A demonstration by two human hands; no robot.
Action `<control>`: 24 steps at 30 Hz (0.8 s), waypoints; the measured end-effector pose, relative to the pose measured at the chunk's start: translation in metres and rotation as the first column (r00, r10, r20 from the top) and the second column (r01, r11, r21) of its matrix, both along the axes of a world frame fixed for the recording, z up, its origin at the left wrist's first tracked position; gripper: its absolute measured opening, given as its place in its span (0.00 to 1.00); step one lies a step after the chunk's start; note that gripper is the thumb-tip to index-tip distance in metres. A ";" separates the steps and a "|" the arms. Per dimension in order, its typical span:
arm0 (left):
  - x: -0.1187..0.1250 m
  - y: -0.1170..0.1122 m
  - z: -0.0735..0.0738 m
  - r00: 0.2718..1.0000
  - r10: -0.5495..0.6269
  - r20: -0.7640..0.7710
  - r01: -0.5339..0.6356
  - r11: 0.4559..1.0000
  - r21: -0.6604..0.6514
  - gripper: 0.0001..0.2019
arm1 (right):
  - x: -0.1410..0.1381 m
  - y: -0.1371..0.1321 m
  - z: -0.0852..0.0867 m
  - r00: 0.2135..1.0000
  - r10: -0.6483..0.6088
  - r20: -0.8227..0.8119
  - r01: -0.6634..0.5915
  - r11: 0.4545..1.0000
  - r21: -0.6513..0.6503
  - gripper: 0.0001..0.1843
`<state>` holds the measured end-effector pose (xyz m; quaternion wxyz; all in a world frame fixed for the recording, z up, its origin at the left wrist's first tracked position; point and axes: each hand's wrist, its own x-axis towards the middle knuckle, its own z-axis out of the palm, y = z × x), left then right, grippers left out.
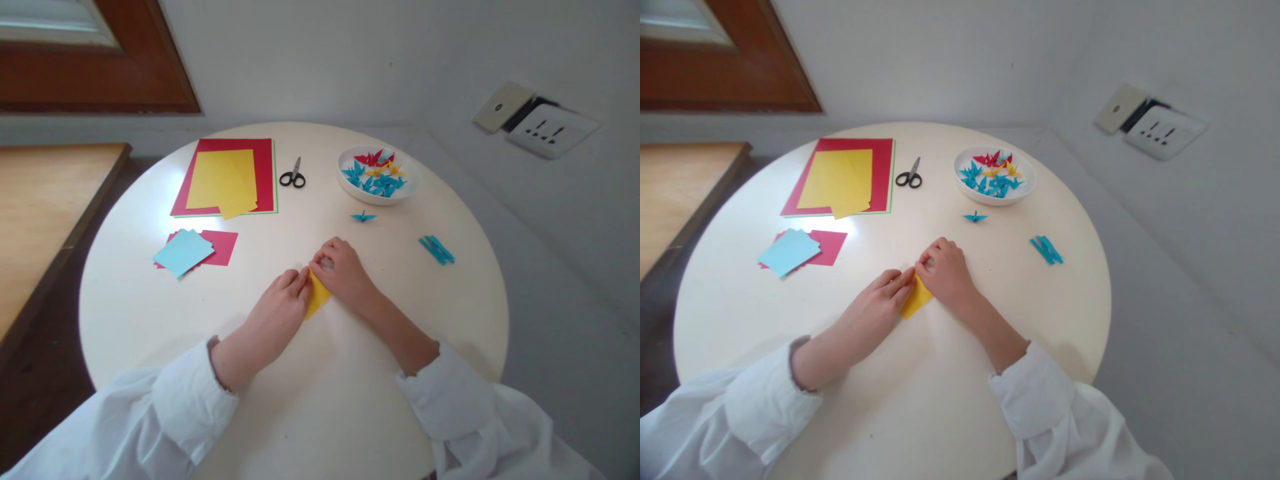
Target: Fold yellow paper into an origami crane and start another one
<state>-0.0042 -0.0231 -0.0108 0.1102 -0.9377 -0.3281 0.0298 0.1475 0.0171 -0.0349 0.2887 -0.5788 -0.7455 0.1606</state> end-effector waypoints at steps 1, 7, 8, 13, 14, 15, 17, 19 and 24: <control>0.001 -0.001 0.000 1.000 -0.002 -0.014 0.002 1.000 0.005 0.14 | 0.000 0.000 0.000 1.000 -0.008 0.006 0.008 1.000 0.000 0.07; 0.005 -0.004 -0.002 0.999 0.037 -0.018 -0.037 0.999 0.005 0.16 | -0.003 0.001 0.002 0.999 -0.033 0.031 0.034 0.999 -0.037 0.04; 0.006 -0.005 -0.003 0.999 0.051 -0.006 -0.051 0.999 0.001 0.16 | -0.003 0.001 0.002 0.999 -0.031 0.032 0.032 0.999 -0.037 0.04; 0.006 -0.006 -0.007 0.995 0.087 0.051 -0.085 0.996 -0.026 0.16 | -0.002 0.002 -0.001 1.000 -0.020 0.020 0.020 1.000 -0.007 0.06; 0.006 -0.006 -0.007 0.995 0.089 0.051 -0.087 0.996 -0.035 0.16 | -0.002 0.002 -0.001 1.000 -0.018 0.020 0.018 1.000 -0.008 0.06; 0.006 -0.006 -0.006 0.995 0.092 0.049 -0.089 0.995 -0.045 0.16 | -0.002 0.002 -0.001 1.000 -0.016 0.022 0.016 1.000 -0.012 0.06; 0.006 -0.006 -0.005 0.995 0.092 0.043 -0.089 0.994 -0.062 0.16 | -0.002 0.002 -0.001 0.999 -0.015 0.029 0.015 1.000 -0.026 0.06; 0.006 -0.006 -0.004 0.995 0.085 0.046 -0.082 0.995 -0.062 0.16 | -0.002 0.002 0.000 0.999 -0.013 0.029 0.014 0.999 -0.031 0.06; 0.005 -0.007 -0.007 0.994 0.076 0.081 -0.076 0.997 -0.008 0.16 | -0.001 0.003 -0.003 1.000 -0.012 0.003 0.012 1.000 -0.004 0.06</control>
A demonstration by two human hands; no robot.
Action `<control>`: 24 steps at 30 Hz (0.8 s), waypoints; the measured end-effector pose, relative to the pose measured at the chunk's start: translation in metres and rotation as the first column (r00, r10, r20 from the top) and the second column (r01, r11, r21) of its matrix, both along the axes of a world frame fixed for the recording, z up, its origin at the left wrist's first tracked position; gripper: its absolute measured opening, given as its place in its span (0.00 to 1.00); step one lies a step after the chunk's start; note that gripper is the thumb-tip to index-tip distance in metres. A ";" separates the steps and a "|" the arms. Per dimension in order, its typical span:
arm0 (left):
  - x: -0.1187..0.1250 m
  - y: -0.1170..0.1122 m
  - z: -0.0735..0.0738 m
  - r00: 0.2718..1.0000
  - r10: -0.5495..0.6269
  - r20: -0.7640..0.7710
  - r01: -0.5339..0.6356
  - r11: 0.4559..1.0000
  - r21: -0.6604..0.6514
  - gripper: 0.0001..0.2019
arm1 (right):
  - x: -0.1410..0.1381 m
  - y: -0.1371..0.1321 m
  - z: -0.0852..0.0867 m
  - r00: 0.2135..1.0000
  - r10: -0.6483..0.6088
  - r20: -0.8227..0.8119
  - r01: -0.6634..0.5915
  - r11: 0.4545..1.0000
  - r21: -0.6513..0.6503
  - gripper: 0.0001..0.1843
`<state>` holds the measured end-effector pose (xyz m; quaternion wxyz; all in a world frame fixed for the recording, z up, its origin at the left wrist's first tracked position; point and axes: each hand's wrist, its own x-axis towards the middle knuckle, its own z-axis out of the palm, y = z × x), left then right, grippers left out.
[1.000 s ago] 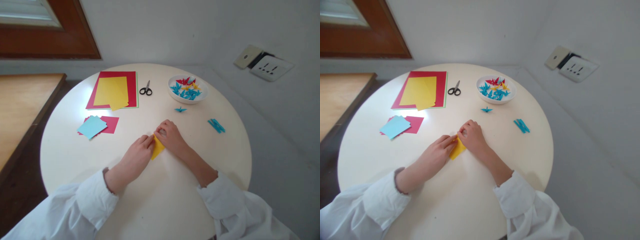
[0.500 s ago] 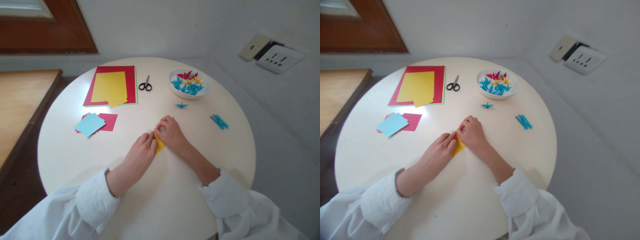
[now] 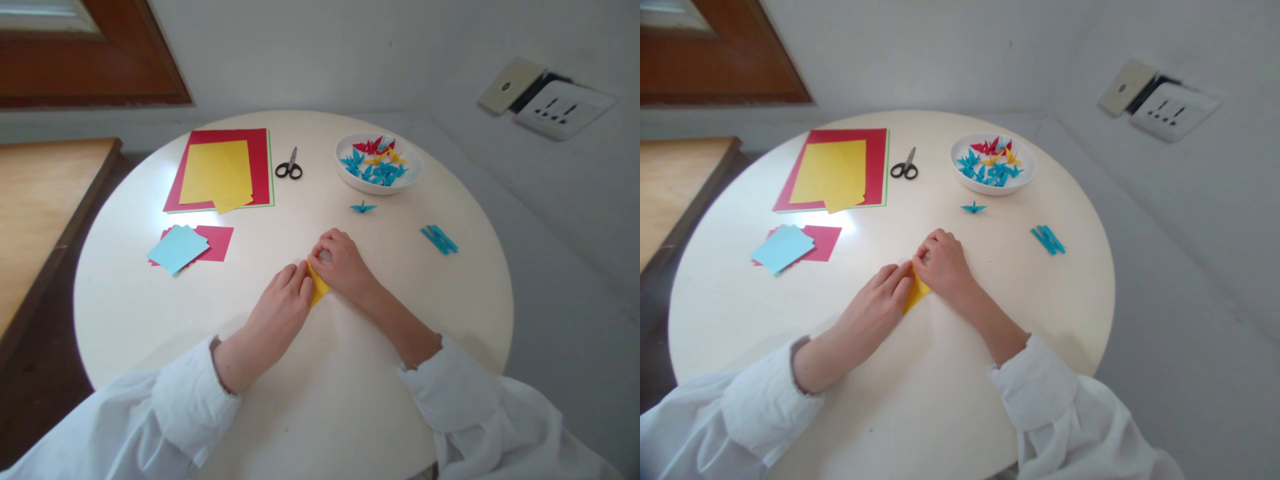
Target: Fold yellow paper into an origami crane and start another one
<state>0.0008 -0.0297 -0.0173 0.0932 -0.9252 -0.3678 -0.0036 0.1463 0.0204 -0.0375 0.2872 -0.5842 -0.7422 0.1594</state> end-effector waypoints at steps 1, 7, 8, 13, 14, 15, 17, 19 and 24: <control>0.000 0.000 0.000 1.000 0.002 0.004 -0.002 1.000 0.012 0.16 | 0.000 0.000 0.000 1.000 -0.002 -0.003 0.002 1.000 0.001 0.06; 0.001 -0.002 0.003 0.998 -0.015 -0.053 0.015 1.000 0.004 0.18 | 0.000 0.001 0.000 1.000 -0.009 0.003 0.009 1.000 -0.016 0.06; 0.001 -0.002 0.004 0.998 -0.018 -0.060 0.018 1.000 0.002 0.18 | -0.001 0.001 0.000 1.000 -0.011 0.007 0.011 1.000 -0.016 0.06; 0.002 -0.002 0.006 0.995 -0.028 -0.098 0.030 0.999 0.023 0.20 | -0.001 0.000 0.001 1.000 -0.013 0.006 0.013 1.000 -0.012 0.06; 0.002 -0.002 0.006 0.994 -0.029 -0.106 0.033 0.999 0.030 0.20 | -0.001 0.000 0.001 1.000 -0.011 0.002 0.011 1.000 -0.012 0.06; 0.002 -0.002 0.006 0.993 -0.027 -0.111 0.031 0.999 0.035 0.21 | -0.001 0.000 0.001 1.000 -0.009 -0.003 0.009 1.000 -0.012 0.06; 0.002 -0.002 0.007 0.993 -0.026 -0.113 0.031 0.999 0.041 0.21 | 0.000 -0.001 0.002 1.000 -0.003 -0.011 0.003 1.000 -0.013 0.06; 0.002 -0.002 0.007 0.993 -0.025 -0.111 0.030 0.999 0.042 0.21 | -0.001 -0.001 0.004 1.000 -0.002 -0.012 0.002 1.000 -0.023 0.06; 0.003 -0.002 0.008 0.993 -0.034 -0.109 0.039 0.999 0.038 0.20 | -0.001 -0.001 0.006 1.000 -0.006 -0.004 0.006 0.999 -0.051 0.06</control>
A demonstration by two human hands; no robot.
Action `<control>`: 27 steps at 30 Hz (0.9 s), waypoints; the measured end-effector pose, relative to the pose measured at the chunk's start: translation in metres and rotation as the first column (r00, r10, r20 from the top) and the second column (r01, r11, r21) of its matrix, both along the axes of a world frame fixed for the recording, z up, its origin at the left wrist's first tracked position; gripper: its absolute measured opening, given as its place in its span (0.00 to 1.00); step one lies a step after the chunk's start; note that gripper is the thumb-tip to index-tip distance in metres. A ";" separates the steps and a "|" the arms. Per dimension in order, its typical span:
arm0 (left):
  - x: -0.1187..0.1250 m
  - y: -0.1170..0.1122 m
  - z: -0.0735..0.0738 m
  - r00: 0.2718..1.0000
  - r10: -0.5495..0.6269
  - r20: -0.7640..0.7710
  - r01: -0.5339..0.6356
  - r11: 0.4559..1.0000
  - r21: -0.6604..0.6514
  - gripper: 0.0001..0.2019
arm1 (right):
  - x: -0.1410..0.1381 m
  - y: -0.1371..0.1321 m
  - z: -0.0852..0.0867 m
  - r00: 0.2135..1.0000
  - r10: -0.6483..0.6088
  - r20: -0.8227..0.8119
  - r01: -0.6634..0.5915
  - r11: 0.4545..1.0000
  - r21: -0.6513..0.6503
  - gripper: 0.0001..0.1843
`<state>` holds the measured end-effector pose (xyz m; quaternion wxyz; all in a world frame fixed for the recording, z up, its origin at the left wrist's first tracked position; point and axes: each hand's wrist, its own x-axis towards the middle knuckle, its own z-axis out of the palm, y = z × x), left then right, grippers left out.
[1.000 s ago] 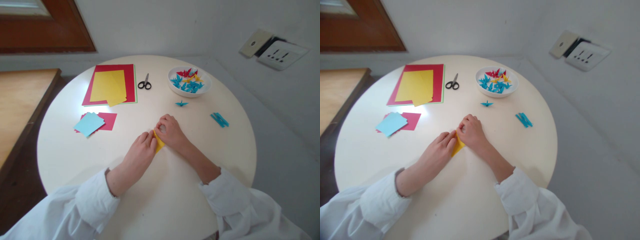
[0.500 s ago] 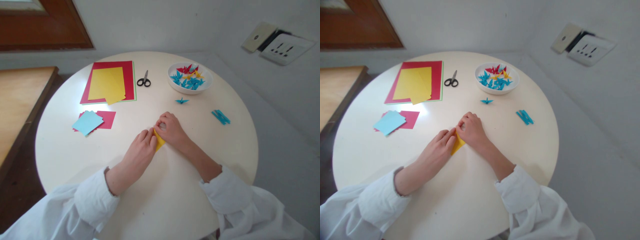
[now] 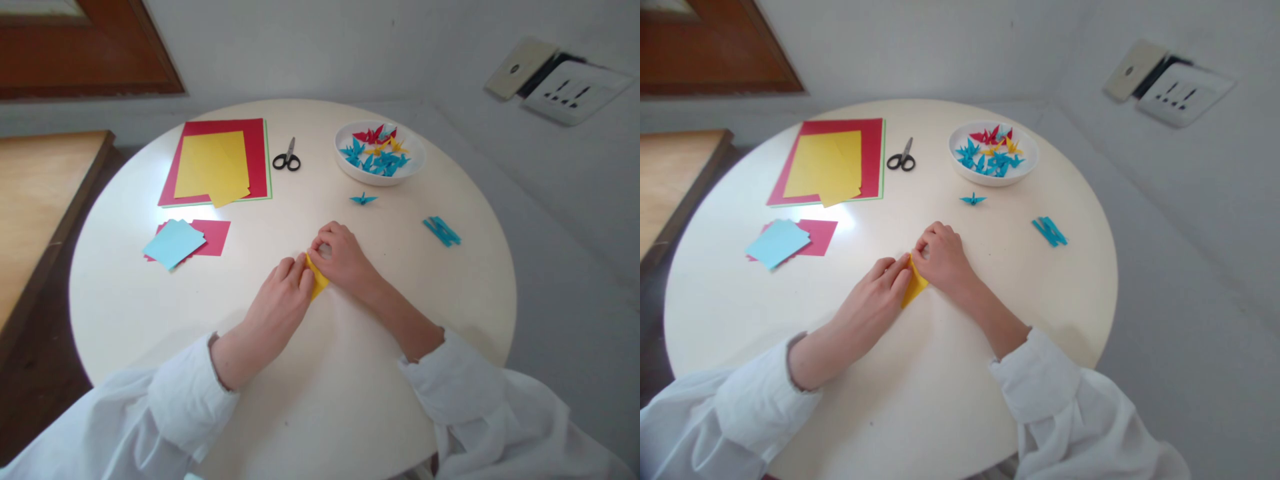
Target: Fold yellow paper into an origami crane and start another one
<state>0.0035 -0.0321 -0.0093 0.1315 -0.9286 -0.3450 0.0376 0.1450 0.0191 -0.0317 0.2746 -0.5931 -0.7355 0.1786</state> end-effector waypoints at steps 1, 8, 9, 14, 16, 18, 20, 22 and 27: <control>0.000 0.000 -0.001 1.000 0.000 0.010 0.000 1.000 -0.006 0.20 | 0.000 0.000 0.000 1.000 0.001 -0.003 -0.001 1.000 0.003 0.06; -0.011 0.012 -0.009 0.836 0.183 0.517 -0.048 0.963 -0.264 0.14 | 0.003 -0.003 -0.001 0.997 0.027 -0.077 -0.026 0.999 0.019 0.06; -0.013 0.015 -0.009 0.751 0.263 0.605 -0.072 0.944 -0.320 0.14 | 0.004 -0.003 0.000 0.991 0.038 -0.129 -0.037 0.999 0.010 0.05; -0.020 0.027 0.003 0.397 0.616 0.680 -0.078 0.761 -0.644 0.09 | 0.007 -0.006 0.013 0.865 0.064 -0.497 -0.152 0.979 -0.139 0.05; -0.021 0.028 0.008 0.342 0.665 0.664 0.016 0.702 -0.712 0.09 | 0.006 -0.007 0.017 0.794 0.077 -0.603 -0.231 0.956 -0.182 0.08; -0.020 0.028 0.012 0.275 0.697 0.663 0.107 0.663 -0.741 0.08 | 0.004 -0.008 0.018 0.722 0.074 -0.688 -0.292 0.934 -0.205 0.11; -0.020 0.027 0.015 0.177 0.739 0.650 0.181 0.625 -0.759 0.08 | 0.002 -0.010 0.018 0.678 0.064 -0.732 -0.293 0.937 -0.190 0.12; -0.019 0.027 0.017 0.075 0.786 0.613 0.235 0.584 -0.777 0.08 | 0.000 -0.014 0.018 0.702 0.072 -0.709 -0.187 0.979 -0.086 0.11; -0.018 0.026 0.020 -0.130 0.838 0.530 0.402 0.533 -0.744 0.09 | -0.002 -0.022 0.021 0.891 0.216 -0.400 -0.028 0.904 0.426 0.09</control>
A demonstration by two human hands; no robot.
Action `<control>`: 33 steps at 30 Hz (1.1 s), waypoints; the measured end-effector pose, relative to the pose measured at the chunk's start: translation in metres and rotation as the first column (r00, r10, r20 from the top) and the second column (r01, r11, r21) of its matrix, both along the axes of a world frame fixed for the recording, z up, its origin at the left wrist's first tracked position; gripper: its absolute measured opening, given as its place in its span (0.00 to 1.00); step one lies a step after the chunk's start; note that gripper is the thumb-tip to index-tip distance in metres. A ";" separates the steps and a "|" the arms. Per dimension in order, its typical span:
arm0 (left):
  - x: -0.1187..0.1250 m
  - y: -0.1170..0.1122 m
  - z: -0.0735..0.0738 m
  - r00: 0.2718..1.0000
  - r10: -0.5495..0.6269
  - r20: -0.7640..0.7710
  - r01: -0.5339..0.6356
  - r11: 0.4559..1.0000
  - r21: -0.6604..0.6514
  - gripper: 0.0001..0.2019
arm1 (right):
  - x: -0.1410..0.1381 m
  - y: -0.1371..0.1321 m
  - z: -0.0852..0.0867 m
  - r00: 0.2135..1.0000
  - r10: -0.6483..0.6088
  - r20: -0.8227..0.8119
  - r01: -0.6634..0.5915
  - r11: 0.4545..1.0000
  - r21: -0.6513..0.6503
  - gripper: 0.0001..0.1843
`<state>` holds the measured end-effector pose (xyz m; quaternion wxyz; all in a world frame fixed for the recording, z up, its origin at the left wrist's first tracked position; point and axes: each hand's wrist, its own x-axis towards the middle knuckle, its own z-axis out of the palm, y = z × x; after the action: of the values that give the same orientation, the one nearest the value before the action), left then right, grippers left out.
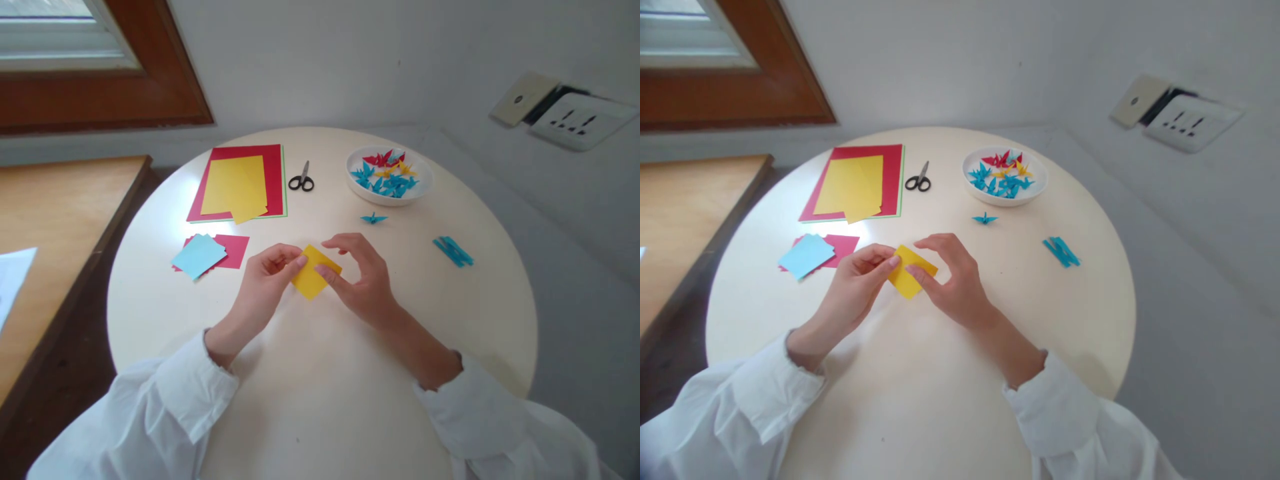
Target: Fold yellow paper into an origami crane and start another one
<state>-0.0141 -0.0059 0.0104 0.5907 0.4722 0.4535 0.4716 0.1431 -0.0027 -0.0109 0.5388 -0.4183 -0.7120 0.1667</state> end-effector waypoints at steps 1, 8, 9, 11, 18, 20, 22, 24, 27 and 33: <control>0.000 0.000 0.000 0.999 0.001 0.054 -0.001 1.000 -0.016 0.09 | 0.000 -0.001 0.000 0.999 -0.005 0.044 0.002 0.998 0.066 0.09; 0.003 0.000 -0.003 0.983 -0.034 0.178 0.041 0.998 -0.038 0.10 | -0.002 -0.002 0.000 0.990 -0.035 0.140 0.005 0.978 0.210 0.06; 0.002 0.001 -0.003 0.988 -0.021 0.151 0.023 1.000 -0.011 0.09 | -0.002 -0.002 0.001 0.987 -0.041 0.158 0.005 0.975 0.224 0.06; 0.000 0.002 -0.005 0.998 0.028 0.063 -0.033 0.995 0.091 0.08 | -0.001 -0.001 0.002 0.977 -0.062 0.202 0.010 0.969 0.248 0.05; -0.008 0.005 -0.011 0.910 0.188 -0.369 0.065 0.815 0.576 0.03 | -0.001 -0.001 0.001 0.927 -0.122 0.355 0.004 0.949 0.316 0.05; -0.008 0.004 -0.011 0.868 0.252 -0.428 0.101 0.754 0.649 0.04 | -0.001 -0.001 0.002 0.913 -0.123 0.390 -0.008 0.948 0.318 0.05; -0.008 0.003 -0.011 0.834 0.307 -0.458 0.123 0.706 0.698 0.05 | -0.002 -0.001 0.002 0.904 -0.119 0.410 -0.021 0.946 0.322 0.05; -0.008 0.003 -0.011 0.811 0.342 -0.474 0.140 0.673 0.726 0.05 | -0.003 -0.001 0.003 0.900 -0.117 0.419 -0.028 0.945 0.325 0.06; -0.008 0.003 -0.012 0.789 0.372 -0.489 0.159 0.646 0.747 0.06 | -0.005 -0.002 0.003 0.897 -0.115 0.426 -0.030 0.947 0.319 0.07; -0.007 0.003 -0.013 0.770 0.412 -0.487 0.152 0.623 0.767 0.05 | -0.006 -0.003 0.003 0.900 -0.122 0.418 -0.019 0.948 0.317 0.08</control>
<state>-0.0215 -0.0032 -0.0023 0.1073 0.7687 0.4103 0.4788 0.1375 -0.0060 -0.0078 0.4311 -0.3728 -0.8195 -0.0601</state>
